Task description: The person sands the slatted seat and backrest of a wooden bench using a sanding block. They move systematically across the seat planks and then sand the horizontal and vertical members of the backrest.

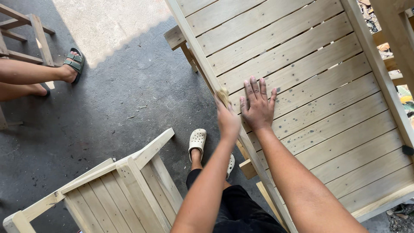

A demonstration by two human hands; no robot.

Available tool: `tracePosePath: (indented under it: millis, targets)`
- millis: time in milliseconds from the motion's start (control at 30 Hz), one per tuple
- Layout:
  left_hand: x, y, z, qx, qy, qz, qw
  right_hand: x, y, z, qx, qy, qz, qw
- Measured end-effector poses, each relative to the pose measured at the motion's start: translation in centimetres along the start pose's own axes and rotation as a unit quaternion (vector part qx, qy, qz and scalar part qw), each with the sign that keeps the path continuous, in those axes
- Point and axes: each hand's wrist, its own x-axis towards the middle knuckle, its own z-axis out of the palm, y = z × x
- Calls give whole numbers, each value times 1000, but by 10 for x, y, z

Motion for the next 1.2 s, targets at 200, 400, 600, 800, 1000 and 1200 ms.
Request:
tracePosePath:
  millis: [200,400,600,800,1000,1200]
  targets:
    - [19,7,5,0,-30,-119,992,-2,1,4,-3,-6,0,1000]
    - [36,16,-4,-28,-25,-101,994,-1,0,4,-4,-8,2,1000]
    - [33,17,-4,-7,-60,-169,984,-1,3,4,-3,-9,-2,1000]
    - [98,18,1,15,36,-73,997,-2,6,5,2,-9,-4,1000]
    - [28,-1,2,7,-4,-74,997,-3,3,-1,3,-9,-4,1000]
    - [146,32,-19,-38,34,-65,997,-6,6,1,-11,-2,-5,1000]
